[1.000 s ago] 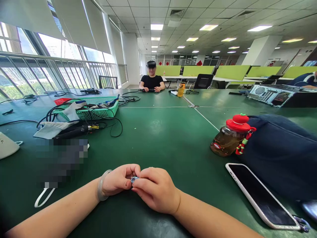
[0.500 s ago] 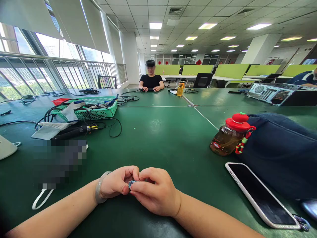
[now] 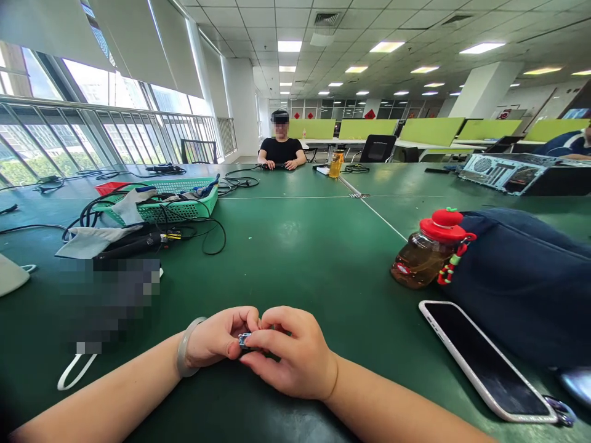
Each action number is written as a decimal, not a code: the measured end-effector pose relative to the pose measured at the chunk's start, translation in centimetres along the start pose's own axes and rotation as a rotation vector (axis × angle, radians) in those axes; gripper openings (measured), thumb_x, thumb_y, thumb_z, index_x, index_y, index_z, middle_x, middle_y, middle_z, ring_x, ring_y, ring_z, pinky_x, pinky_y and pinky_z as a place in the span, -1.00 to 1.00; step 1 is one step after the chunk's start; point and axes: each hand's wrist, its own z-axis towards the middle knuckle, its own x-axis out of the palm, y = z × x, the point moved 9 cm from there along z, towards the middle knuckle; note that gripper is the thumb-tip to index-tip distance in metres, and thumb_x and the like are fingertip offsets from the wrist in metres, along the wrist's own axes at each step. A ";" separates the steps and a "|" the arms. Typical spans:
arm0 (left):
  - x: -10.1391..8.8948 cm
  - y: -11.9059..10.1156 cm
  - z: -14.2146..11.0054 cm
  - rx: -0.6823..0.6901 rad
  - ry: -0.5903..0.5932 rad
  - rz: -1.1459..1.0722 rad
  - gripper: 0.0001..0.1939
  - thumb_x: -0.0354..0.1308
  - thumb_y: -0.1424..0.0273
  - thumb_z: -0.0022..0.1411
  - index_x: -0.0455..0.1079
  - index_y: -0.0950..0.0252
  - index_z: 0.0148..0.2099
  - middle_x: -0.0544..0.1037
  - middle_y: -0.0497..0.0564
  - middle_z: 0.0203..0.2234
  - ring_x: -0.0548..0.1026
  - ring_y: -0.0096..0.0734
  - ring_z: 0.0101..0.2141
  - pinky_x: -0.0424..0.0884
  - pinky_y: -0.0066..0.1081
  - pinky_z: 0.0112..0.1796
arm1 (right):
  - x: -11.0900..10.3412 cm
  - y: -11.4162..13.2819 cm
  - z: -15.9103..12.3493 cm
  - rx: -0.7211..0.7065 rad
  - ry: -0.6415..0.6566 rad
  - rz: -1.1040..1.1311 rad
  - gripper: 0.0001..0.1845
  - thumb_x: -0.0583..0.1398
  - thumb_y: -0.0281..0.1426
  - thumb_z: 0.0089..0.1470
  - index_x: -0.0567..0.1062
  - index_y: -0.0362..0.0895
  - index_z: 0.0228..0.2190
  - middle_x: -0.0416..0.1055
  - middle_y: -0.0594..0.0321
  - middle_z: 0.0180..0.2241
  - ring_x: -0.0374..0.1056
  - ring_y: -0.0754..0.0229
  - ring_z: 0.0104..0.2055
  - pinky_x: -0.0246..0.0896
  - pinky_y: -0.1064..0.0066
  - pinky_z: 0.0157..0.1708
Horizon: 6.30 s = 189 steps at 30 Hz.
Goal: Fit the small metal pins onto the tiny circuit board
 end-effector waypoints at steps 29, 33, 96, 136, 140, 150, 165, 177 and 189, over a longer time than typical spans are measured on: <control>-2.1 -1.5 0.0 0.100 -0.258 0.140 -0.58 0.38 0.30 -0.27 0.31 0.37 -0.37 0.40 -0.05 -0.50 0.29 -0.56 -0.46 0.12 -0.52 -0.40 | 0.4 -1.5 -0.5 0.018 0.037 -0.229 -0.73 0.12 -0.51 0.00 0.45 -0.08 -0.22 0.35 0.25 -0.43 0.24 0.36 -0.48 0.19 0.49 -0.49; -2.1 -1.6 -0.1 0.112 -0.266 0.154 -0.58 0.38 0.30 -0.27 0.31 0.37 -0.37 0.40 -0.06 -0.50 0.28 -0.55 -0.47 0.11 -0.52 -0.41 | 0.3 -1.3 -0.4 0.012 0.030 -0.216 -0.75 0.12 -0.50 0.00 0.46 -0.08 -0.23 0.34 0.25 -0.44 0.24 0.36 -0.49 0.19 0.50 -0.50; -5.1 -1.5 -0.2 -0.030 -0.511 0.425 -0.68 0.32 0.41 -0.18 0.39 0.38 -0.30 0.51 0.02 -0.45 0.44 -0.47 -0.40 0.30 -0.42 -0.27 | 3.9 -10.1 -3.9 0.674 0.637 -0.280 -0.80 0.18 -0.36 -0.06 0.41 -0.02 -0.29 0.33 0.31 -0.26 0.29 0.27 -0.32 0.14 0.46 -0.35; -4.6 -1.3 -0.1 -0.053 -0.434 0.518 -0.70 0.29 0.40 -0.15 0.40 0.38 -0.30 0.52 0.03 -0.44 0.45 -0.46 -0.39 0.32 -0.41 -0.27 | 5.2 -12.2 -4.0 0.797 0.580 -0.142 -0.92 0.13 -0.42 -0.06 0.42 -0.11 -0.52 0.36 0.36 -0.55 0.20 0.34 -0.51 -0.02 0.53 -0.54; -4.6 -1.3 -0.1 -0.052 -0.432 0.529 -0.70 0.30 0.40 -0.16 0.40 0.38 -0.30 0.52 0.03 -0.45 0.44 -0.46 -0.40 0.32 -0.41 -0.27 | 5.1 -12.4 -3.7 0.765 0.544 -0.182 -0.90 0.11 -0.45 -0.05 0.44 -0.09 -0.50 0.35 0.33 -0.50 0.22 0.33 -0.46 0.03 0.52 -0.48; -4.5 -1.5 0.0 -0.025 -0.428 0.512 -0.70 0.30 0.39 -0.15 0.37 0.37 -0.32 0.49 -0.03 -0.49 0.42 -0.52 -0.43 0.30 -0.44 -0.29 | 5.6 -9.0 -3.2 0.517 0.645 -0.252 -0.92 0.08 -0.37 0.04 0.38 -0.07 -0.39 0.32 0.33 -0.41 0.24 0.31 -0.40 0.07 0.50 -0.44; -4.8 -1.5 -0.1 -0.029 -0.467 0.483 -0.68 0.29 0.36 -0.14 0.32 0.36 -0.30 0.46 -0.06 -0.51 0.39 -0.55 -0.47 0.26 -0.49 -0.36 | 4.9 -9.7 -3.4 0.577 0.612 -0.205 -0.87 0.12 -0.49 -0.02 0.37 -0.08 -0.35 0.34 0.31 -0.40 0.24 0.28 -0.36 0.10 0.48 -0.38; -4.9 -1.4 0.0 -0.037 -0.470 0.494 -0.68 0.29 0.37 -0.13 0.31 0.37 -0.30 0.45 -0.07 -0.51 0.39 -0.56 -0.47 0.26 -0.48 -0.35 | 5.1 -9.6 -3.7 0.564 0.687 -0.220 -0.96 0.11 -0.41 0.01 0.36 -0.11 -0.46 0.30 0.30 -0.42 0.22 0.30 -0.39 0.07 0.50 -0.40; -5.6 -1.3 0.0 -0.012 -0.501 0.486 -0.66 0.29 0.38 -0.16 0.31 0.37 -0.30 0.42 -0.09 -0.53 0.39 -0.56 -0.49 0.30 -0.45 -0.36 | 4.5 -10.8 -3.8 0.618 0.626 -0.244 -0.91 0.08 -0.51 -0.01 0.35 -0.10 -0.43 0.33 0.31 -0.40 0.23 0.29 -0.35 0.07 0.49 -0.36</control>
